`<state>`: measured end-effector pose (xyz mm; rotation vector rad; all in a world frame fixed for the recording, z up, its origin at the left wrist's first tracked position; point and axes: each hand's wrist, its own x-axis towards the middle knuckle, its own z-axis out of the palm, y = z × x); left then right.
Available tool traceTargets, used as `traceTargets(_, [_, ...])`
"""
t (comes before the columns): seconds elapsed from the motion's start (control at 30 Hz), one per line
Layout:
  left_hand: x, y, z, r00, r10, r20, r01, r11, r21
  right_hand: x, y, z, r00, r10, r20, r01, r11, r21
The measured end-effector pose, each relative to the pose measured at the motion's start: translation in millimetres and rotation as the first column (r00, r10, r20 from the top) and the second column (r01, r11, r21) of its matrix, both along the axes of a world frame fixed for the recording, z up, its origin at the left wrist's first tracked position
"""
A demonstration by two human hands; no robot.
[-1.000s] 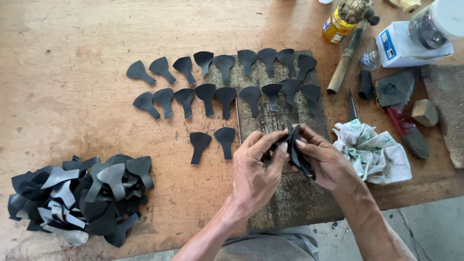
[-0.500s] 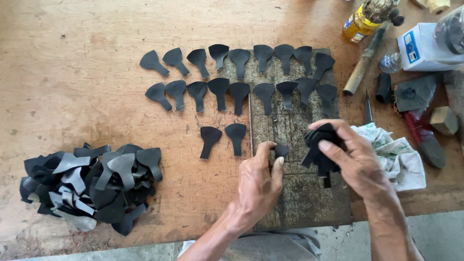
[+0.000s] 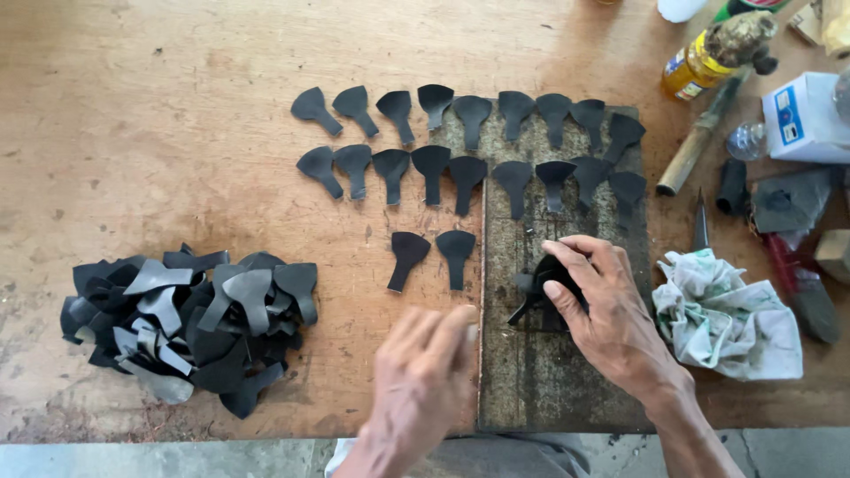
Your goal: The person sits at a workbench applying glue from a small container onto black rubber shoe components one at a time, then places each treated piece in rows on a board. They open a green glue bottle, wipe their hands and the work surface with a cloth, gather finished pieces into a pile, and handle a jar of polish-like material.
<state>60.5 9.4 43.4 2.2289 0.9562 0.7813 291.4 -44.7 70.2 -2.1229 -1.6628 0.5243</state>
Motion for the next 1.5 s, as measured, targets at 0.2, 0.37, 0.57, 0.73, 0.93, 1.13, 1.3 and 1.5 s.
traceTargets(0.2, [-73,32,-11,0.925,0.305,-0.225,-0.261,0.943,0.205,-11,11,17,0.998,0.011,0.055,-0.012,1.0,0.024])
traceTargets(0.37, [-102,39,-11,0.863,0.411,-0.293,-0.331,0.899,0.285,-43,27,37,0.995,0.091,0.038,-0.093,0.995,0.033])
traceTargets(0.57, [-144,41,-11,0.831,0.515,-0.211,-0.459,0.848,0.265,-131,67,17,0.869,0.488,-0.086,-0.483,0.872,0.073])
traceTargets(0.73, [-179,48,-11,0.778,0.589,-0.22,-0.561,0.808,0.181,-218,106,-14,0.747,0.647,-0.152,-0.655,0.756,-0.002])
traceTargets(0.93, [-224,83,-22,0.718,0.568,-0.402,-0.592,0.802,0.076,-292,152,-27,0.698,0.7,-0.15,-0.715,0.673,-0.188])
traceTargets(1.13, [-252,110,-29,0.716,0.655,-0.242,-0.656,0.749,0.089,-321,194,-30,0.655,0.743,-0.138,-0.753,0.658,-0.029])
traceTargets(1.3, [-246,106,-24,0.703,0.687,-0.184,-0.654,0.726,0.212,-303,194,-16,0.637,0.748,-0.188,-0.748,0.658,0.085])
traceTargets(1.5, [-209,101,-8,0.803,0.59,-0.083,-0.54,0.78,0.317,-250,177,8,0.659,0.737,-0.15,-0.717,0.676,0.17])
